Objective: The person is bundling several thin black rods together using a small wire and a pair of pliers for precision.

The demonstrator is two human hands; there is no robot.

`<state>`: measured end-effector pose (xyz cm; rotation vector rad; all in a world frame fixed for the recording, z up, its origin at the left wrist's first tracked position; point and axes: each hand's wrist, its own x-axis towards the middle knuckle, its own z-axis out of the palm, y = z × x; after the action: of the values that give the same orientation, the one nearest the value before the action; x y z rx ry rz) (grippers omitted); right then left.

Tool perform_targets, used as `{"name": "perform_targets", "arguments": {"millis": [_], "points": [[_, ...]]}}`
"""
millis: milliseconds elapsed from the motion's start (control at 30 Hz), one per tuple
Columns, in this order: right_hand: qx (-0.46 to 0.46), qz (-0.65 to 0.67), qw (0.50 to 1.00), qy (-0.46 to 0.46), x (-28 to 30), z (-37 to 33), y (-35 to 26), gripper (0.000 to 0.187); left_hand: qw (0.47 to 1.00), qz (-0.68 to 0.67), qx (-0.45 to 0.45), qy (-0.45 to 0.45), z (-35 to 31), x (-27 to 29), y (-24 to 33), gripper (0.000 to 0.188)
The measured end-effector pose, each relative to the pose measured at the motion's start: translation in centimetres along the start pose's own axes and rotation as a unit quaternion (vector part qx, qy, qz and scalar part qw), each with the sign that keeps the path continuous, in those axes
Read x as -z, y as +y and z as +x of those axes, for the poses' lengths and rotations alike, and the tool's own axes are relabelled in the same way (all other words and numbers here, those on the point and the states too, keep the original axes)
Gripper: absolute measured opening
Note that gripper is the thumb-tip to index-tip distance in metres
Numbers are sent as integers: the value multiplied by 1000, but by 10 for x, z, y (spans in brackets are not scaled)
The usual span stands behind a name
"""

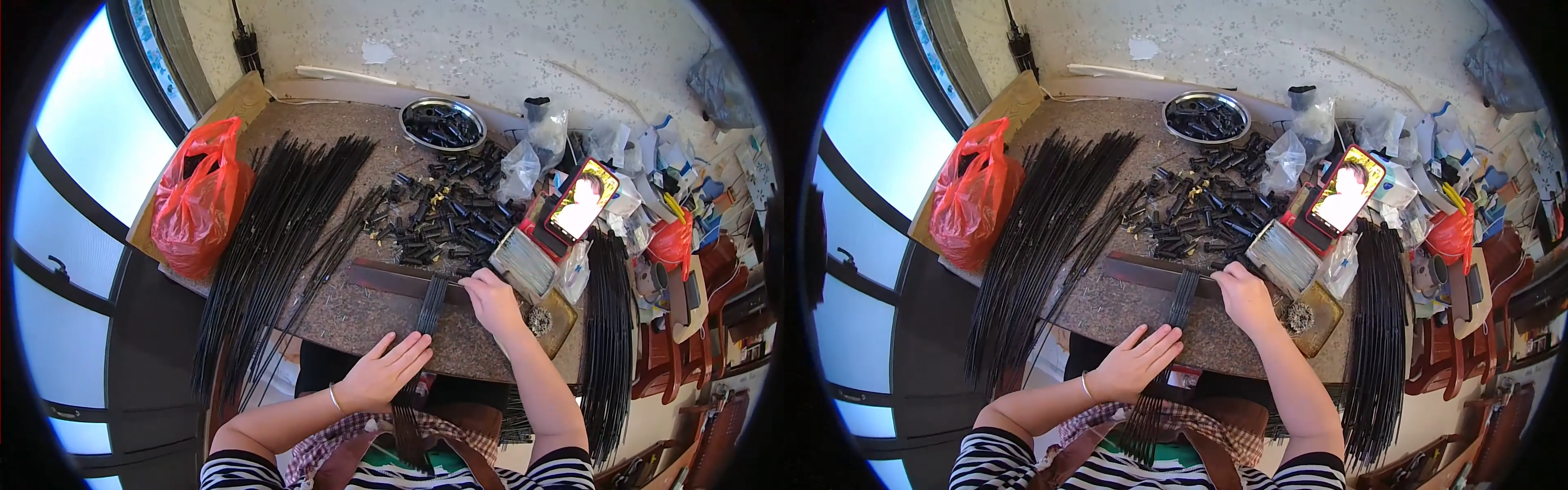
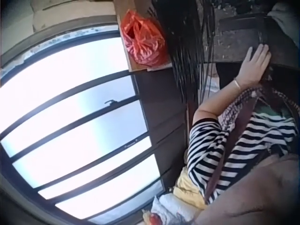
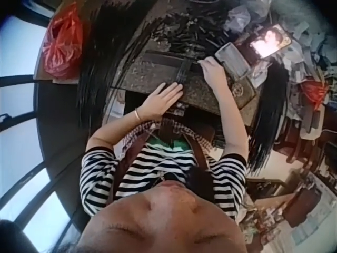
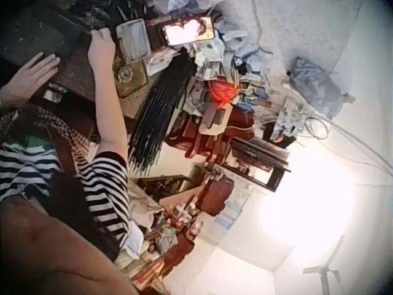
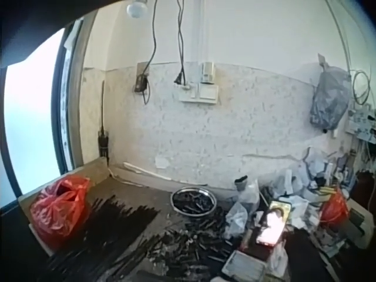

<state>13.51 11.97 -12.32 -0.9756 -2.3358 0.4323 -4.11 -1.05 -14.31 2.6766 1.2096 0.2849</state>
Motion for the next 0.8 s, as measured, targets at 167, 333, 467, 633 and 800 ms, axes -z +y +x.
{"name": "perform_targets", "arguments": {"millis": [167, 333, 467, 633, 800], "points": [[-60, -20, 998, -24, 4, 0, -5, 9, 1000, -18, 6, 2, -1, -2, 2, 67], [-62, -34, 997, -42, 2, 4, -5, 9, 1000, 12, -7, -12, 0, -2, 1, 64], [-30, -44, 996, -66, 5, 6, -3, 9, 1000, -7, 3, -1, -1, -1, 2, 63], [-21, -51, 996, -73, 2, 7, -2, 10, 1000, 4, 3, 0, -1, -4, 1, 63], [-34, 4, 999, -36, -1, 7, 0, 12, 1000, -24, 5, -13, -1, -1, 2, 63]]}}
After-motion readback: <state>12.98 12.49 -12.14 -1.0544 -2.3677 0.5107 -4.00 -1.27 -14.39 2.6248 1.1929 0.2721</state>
